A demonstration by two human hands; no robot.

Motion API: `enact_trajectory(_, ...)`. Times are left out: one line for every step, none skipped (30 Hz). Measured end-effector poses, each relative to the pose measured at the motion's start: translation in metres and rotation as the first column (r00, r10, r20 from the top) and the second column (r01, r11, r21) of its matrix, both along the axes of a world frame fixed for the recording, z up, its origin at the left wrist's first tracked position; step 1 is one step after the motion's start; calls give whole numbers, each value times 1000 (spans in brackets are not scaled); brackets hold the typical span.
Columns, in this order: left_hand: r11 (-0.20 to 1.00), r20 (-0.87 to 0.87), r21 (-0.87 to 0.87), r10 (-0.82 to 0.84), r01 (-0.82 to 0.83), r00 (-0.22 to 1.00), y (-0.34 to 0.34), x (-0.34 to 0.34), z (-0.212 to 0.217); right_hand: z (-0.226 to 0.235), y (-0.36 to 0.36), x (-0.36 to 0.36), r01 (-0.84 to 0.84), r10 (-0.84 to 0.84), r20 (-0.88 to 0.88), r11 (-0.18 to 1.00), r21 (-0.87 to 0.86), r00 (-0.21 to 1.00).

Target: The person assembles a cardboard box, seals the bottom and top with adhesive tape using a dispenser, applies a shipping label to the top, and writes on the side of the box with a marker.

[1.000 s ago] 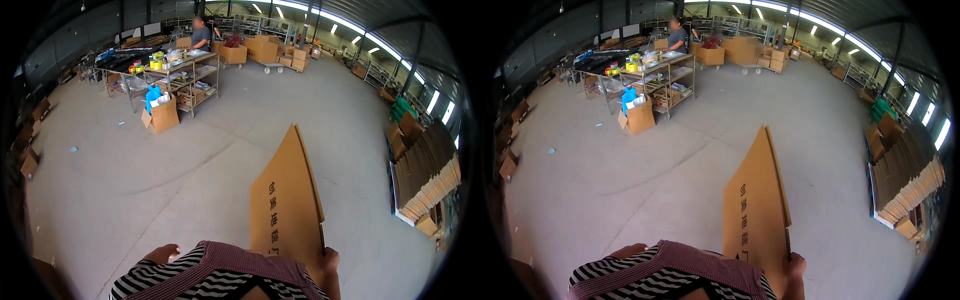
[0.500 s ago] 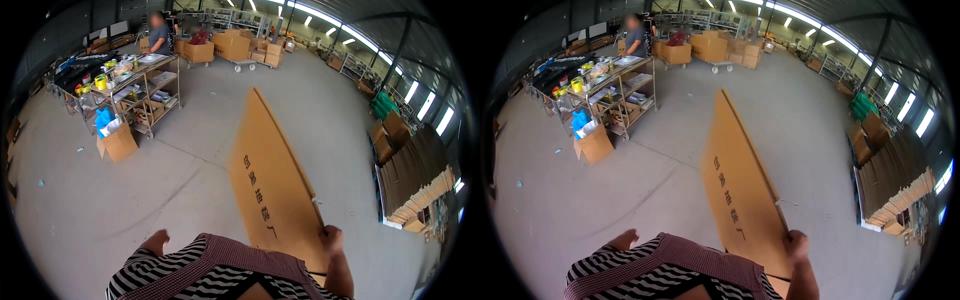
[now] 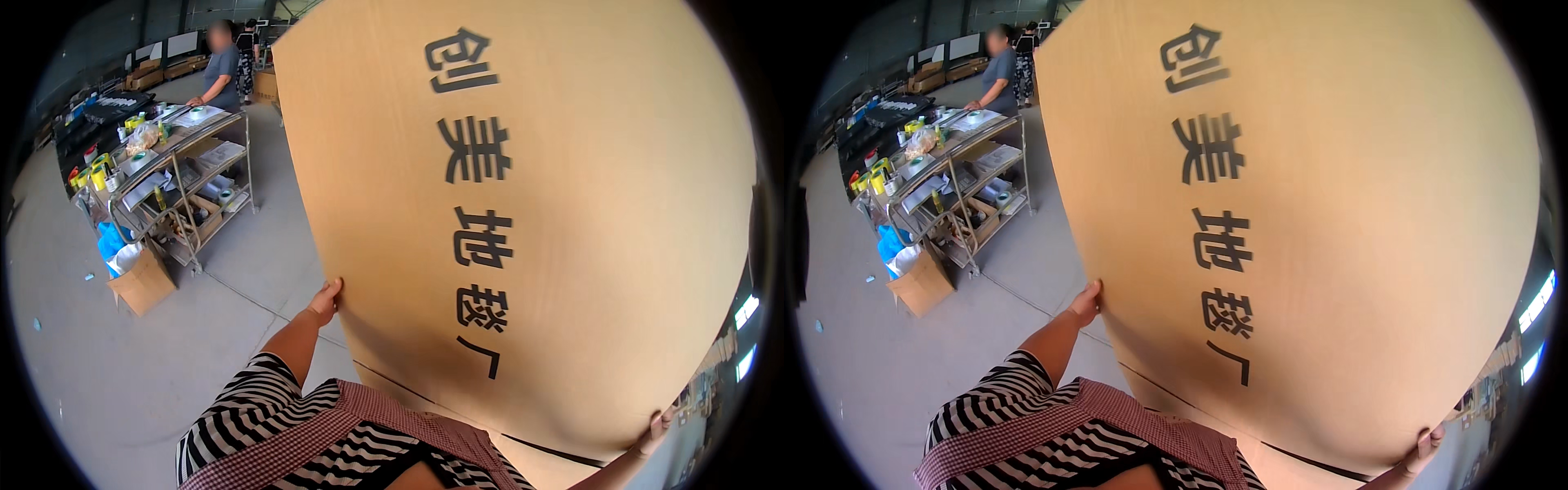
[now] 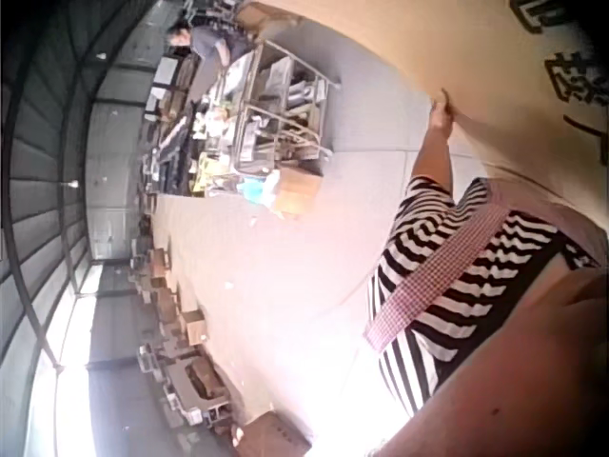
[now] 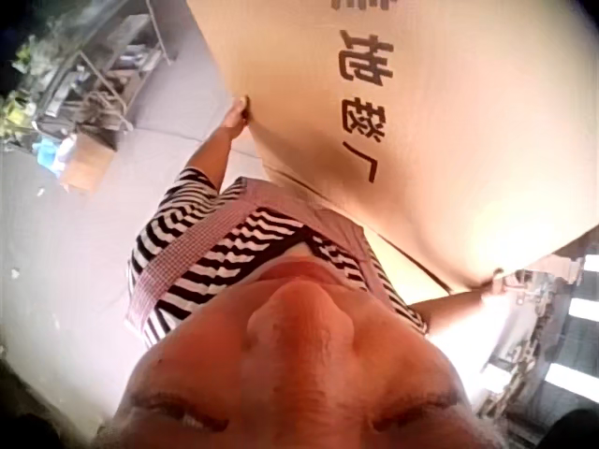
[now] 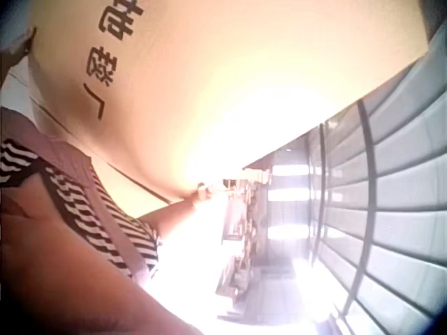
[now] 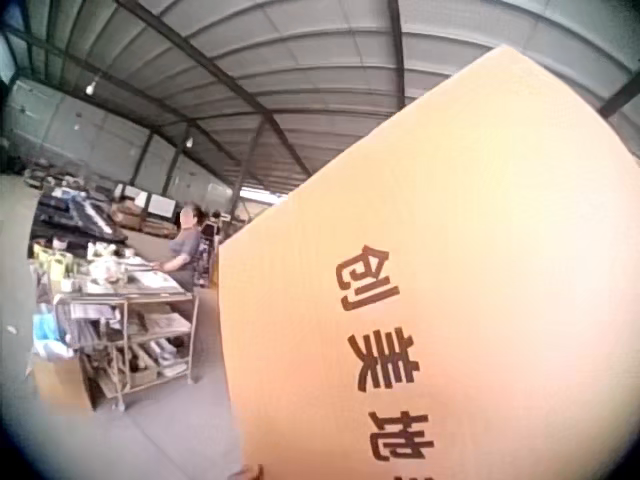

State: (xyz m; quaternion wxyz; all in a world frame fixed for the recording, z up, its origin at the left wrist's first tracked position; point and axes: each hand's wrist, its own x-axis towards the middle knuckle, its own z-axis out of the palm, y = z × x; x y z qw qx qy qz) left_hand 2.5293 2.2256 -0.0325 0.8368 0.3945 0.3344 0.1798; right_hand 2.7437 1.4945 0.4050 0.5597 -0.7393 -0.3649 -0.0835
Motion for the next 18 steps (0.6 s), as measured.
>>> enact_trajectory(1000, 98, 20, 16, -18, 995, 32, 13, 4, -50, 11, 33, 21, -19, -38, 997, 74, 999)
enact_trajectory(999, 211, 18, 25, -29, 977, 51, 40, 18, -66, 12, 70, 52, -44, -61, 990, 128, 997)
enact_trajectory(999, 221, 5, 31, -33, 975, 70, 72, 39, -63, 4, 112, 69, -54, -145, 992, 103, 988)
enact_trajectory(986, 281, 154, 22, -68, 959, 94, 92, 60, -54, 19, 153, 111, -90, -199, 989, 96, 976)
enact_trajectory(947, 327, 306, -6, -100, 945, 120, 104, 79, -59, 37, 183, 160, -132, -259, 983, 92, 957)
enact_trajectory(947, 384, 275, 51, -167, 922, 129, 126, 115, -82, 39, 203, 213, -154, -308, 962, 170, 939)
enact_trajectory(945, 383, 277, 56, -173, 922, 153, 141, 135, -110, 59, 228, 252, -153, -356, 935, 251, 922)
enact_trajectory(922, 447, 310, 73, -231, 892, 185, 147, 147, -147, 115, 250, 293, -168, -367, 902, 317, 915)
enact_trajectory(905, 523, 325, 70, -274, 849, 213, 159, 155, -173, 147, 270, 335, -175, -400, 864, 375, 899)
enact_trajectory(904, 520, 327, 73, -277, 851, 239, 173, 163, -199, 183, 287, 451, -238, -489, 806, 383, 839)
enact_trajectory(859, 537, 420, 24, -292, 843, 269, 197, 175, -215, 220, 309, 557, -293, -557, 732, 392, 777)
enact_trajectory(805, 547, 509, -30, -305, 836, 299, 223, 189, -238, 249, 318, 589, -299, -581, 697, 409, 757)
enact_trajectory(802, 558, 510, -35, -310, 829, 328, 243, 205, -259, 290, 321, 619, -298, -609, 663, 422, 735)
enact_trajectory(746, 536, 604, -119, -281, 836, 353, 264, 219, -269, 331, 333, 616, -303, -598, 659, 431, 742)
enact_trajectory(685, 492, 689, -200, -238, 847, 370, 279, 230, -285, 362, 338, 677, -264, -686, 587, 444, 679)
enact_trajectory(691, 492, 682, -192, -239, 849, 390, 291, 249, -294, 405, 346, 728, -206, -762, 523, 443, 613)
enact_trajectory(627, 379, 765, -251, -148, 891, 410, 310, 270, -301, 444, 354, 778, -145, -826, 453, 435, 545)
enact_trajectory(552, 253, 832, -294, -52, 922, 428, 329, 286, -306, 484, 362, 824, -70, -878, 388, 413, 473)
